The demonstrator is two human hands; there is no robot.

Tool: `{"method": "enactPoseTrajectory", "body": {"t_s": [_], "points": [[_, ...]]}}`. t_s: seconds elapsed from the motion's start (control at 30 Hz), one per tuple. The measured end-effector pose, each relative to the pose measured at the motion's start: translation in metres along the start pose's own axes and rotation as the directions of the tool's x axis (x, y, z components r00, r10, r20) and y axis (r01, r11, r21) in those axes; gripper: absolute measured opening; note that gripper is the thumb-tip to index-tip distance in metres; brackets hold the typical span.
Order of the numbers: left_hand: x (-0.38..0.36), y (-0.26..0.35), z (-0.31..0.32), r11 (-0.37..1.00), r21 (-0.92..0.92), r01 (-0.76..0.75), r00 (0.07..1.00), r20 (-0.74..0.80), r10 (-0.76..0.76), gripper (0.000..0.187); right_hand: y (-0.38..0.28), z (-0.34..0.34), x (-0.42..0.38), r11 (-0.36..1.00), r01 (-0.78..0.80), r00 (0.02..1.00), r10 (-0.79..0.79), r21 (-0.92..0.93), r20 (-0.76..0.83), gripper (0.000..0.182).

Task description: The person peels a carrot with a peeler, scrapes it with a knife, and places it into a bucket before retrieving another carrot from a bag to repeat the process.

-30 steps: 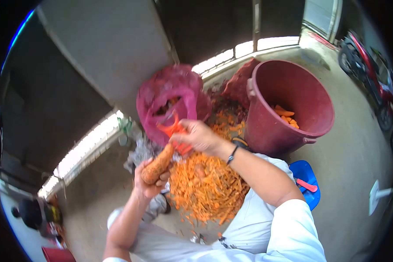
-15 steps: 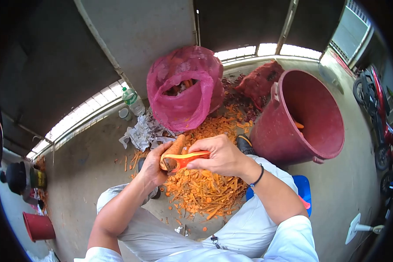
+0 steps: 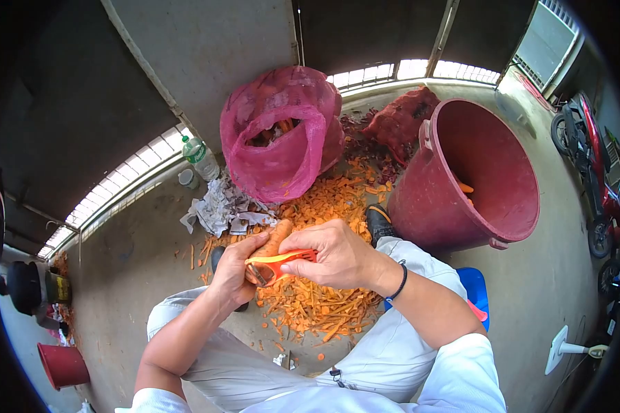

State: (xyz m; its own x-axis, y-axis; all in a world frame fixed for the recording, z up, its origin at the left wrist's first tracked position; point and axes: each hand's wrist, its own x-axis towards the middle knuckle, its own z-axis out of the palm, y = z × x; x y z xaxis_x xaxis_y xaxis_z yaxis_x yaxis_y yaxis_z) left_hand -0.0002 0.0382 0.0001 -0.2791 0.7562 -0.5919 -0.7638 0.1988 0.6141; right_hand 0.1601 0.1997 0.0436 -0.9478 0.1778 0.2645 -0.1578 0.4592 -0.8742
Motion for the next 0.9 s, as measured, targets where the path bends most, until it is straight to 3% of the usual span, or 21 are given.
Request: {"method": "enactPoseTrajectory", "body": {"t_s": [0.13,0.23,0.3,0.37,0.43,0.5,0.53,0.57,0.63,0.7,0.77,0.9], "points": [[-0.016,0.005,0.009,0.999,-0.037,0.005,0.998,0.063,-0.003,0.038,-0.004,-0.003,0.000,0.998,-0.028,0.999,0.027,0.052,0.019,0.023],[-0.015,0.005,-0.003,0.998,0.034,0.046,0.990,0.130,-0.050,0.041,0.005,-0.013,0.000,0.976,-0.093,0.995,0.082,0.195,0.062,0.025],[-0.021,0.008,-0.005,0.999,0.036,0.008,0.989,0.146,-0.013,0.042,0.028,-0.026,0.001,0.909,-0.253,0.962,0.272,0.332,-0.009,0.024],[-0.032,0.020,-0.001,0.994,0.103,-0.019,0.992,0.130,0.005,0.042,0.044,-0.063,0.004,0.930,-0.368,0.915,0.360,-0.008,-0.184,0.022],[-0.036,0.024,-0.006,0.997,0.064,0.034,0.982,0.183,-0.046,0.042,0.075,-0.087,0.002,0.730,-0.512,0.857,0.399,-0.452,-0.326,0.019],[-0.024,0.020,-0.019,0.993,-0.012,0.121,0.983,0.144,-0.118,0.043,0.080,-0.082,0.002,0.738,-0.524,0.846,0.394,-0.425,-0.359,0.015],[-0.017,0.017,-0.025,0.992,-0.005,0.123,0.984,0.129,-0.121,0.041,0.079,-0.073,0.002,0.882,-0.443,0.869,0.377,-0.161,-0.321,0.014],[-0.011,0.012,-0.031,0.993,-0.025,0.113,0.987,0.118,-0.110,0.041,0.080,-0.062,0.000,0.933,-0.336,0.888,0.360,0.133,-0.284,0.014],[-0.002,0.008,-0.035,0.985,-0.090,0.149,0.988,0.050,-0.145,0.040,0.041,-0.039,0.005,0.872,-0.377,0.900,0.424,0.312,-0.099,0.017],[-0.001,0.006,-0.034,0.987,-0.100,0.126,0.991,0.058,-0.121,0.036,0.028,-0.015,0.005,0.890,-0.260,0.957,0.290,0.373,-0.023,0.020],[0.003,0.004,-0.035,0.988,-0.104,0.114,0.993,0.048,-0.110,0.028,0.017,0.004,0.004,0.877,-0.248,0.967,0.249,0.411,0.052,0.021],[-0.002,-0.003,-0.014,0.998,-0.059,-0.010,1.000,-0.024,0.008,0.030,0.013,0.019,0.001,0.893,-0.250,0.961,0.276,0.375,-0.017,0.019]]}}
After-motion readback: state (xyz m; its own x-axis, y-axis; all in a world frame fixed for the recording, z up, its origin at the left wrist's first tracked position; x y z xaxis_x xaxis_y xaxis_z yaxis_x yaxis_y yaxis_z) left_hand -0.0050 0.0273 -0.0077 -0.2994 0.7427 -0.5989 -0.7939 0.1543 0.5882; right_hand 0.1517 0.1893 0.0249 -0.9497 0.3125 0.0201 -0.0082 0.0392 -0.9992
